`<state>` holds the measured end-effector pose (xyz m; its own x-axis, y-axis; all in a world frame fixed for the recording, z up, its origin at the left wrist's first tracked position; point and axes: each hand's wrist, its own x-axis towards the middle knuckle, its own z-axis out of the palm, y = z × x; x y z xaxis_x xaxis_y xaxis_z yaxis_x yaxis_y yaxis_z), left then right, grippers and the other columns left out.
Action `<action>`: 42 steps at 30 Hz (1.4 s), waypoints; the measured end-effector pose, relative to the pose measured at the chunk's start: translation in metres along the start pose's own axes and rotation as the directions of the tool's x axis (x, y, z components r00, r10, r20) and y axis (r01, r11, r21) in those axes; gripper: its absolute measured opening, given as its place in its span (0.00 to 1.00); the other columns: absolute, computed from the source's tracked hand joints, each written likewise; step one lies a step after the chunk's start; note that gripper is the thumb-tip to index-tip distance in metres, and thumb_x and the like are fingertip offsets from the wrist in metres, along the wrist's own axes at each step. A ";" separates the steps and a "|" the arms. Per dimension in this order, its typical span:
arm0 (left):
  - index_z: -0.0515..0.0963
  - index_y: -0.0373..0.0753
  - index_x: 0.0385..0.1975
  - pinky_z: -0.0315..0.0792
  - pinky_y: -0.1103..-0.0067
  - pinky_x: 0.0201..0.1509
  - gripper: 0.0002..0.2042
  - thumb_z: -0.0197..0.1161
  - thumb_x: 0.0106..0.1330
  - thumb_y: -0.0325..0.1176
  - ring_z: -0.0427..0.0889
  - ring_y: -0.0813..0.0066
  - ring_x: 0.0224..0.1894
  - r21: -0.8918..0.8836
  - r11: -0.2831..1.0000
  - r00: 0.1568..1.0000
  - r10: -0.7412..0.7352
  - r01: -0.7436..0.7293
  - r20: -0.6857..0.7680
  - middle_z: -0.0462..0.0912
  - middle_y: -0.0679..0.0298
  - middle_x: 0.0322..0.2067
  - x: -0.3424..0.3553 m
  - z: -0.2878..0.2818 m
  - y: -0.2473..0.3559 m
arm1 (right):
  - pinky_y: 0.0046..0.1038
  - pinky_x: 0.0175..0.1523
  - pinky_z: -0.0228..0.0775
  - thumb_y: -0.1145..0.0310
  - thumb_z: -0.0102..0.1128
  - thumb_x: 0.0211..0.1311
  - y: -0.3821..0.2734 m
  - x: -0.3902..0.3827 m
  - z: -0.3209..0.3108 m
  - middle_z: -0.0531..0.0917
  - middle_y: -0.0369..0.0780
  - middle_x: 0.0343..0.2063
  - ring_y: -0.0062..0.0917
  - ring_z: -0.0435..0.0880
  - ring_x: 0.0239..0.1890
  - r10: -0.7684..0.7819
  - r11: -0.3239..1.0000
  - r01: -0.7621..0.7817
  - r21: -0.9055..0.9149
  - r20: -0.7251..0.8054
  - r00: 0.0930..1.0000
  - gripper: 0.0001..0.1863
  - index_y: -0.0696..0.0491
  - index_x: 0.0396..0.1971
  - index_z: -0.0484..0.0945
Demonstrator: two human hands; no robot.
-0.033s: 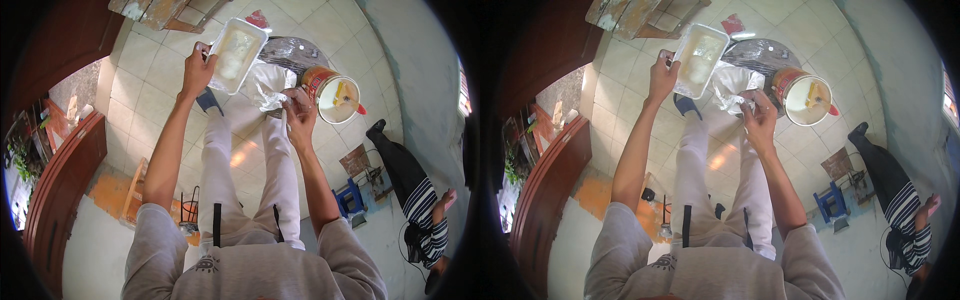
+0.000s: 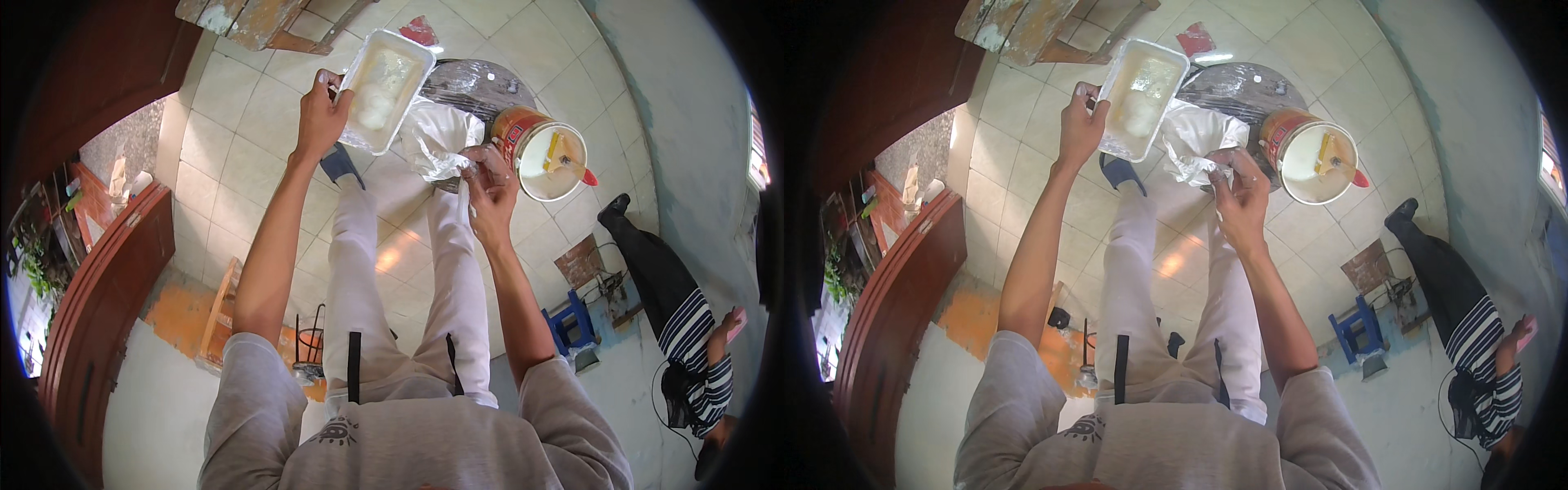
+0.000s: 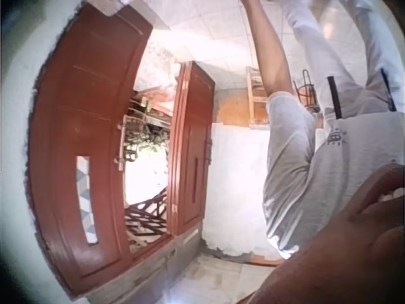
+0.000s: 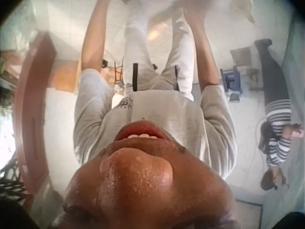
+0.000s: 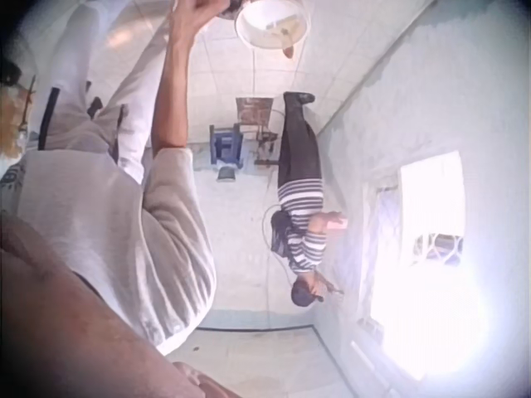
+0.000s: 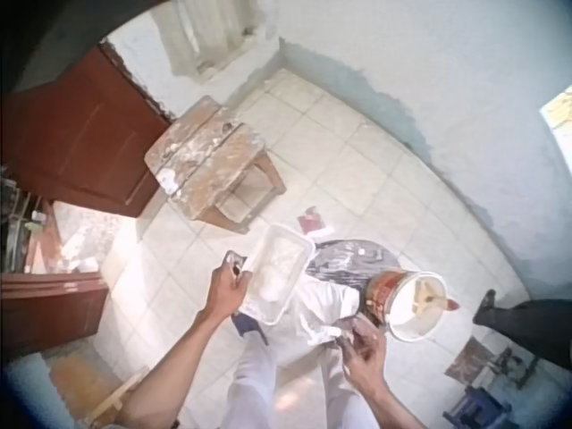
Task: The person prepares white paint by mixing it in a small plastic container using a brush, while standing in a room.
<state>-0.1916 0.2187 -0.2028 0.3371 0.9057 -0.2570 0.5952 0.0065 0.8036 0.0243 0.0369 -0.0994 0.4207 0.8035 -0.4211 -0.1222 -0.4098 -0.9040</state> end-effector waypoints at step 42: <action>0.70 0.32 0.39 0.69 0.73 0.31 0.06 0.57 0.69 0.27 0.72 0.75 0.26 -0.180 0.947 0.941 -0.294 0.264 -0.167 0.76 0.60 0.26 -0.146 0.041 0.149 | 0.34 0.41 0.77 0.81 0.59 0.62 -0.016 -0.031 -0.175 0.82 0.45 0.40 0.36 0.84 0.37 -0.277 0.869 0.137 -0.475 -0.239 0.931 0.13 0.59 0.47 0.79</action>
<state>-0.1223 0.0701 -0.0674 0.0199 0.9213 -0.3884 0.5217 0.3219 0.7901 0.1703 -0.0571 -0.0593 0.6401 0.7583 -0.1236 0.3782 -0.4510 -0.8084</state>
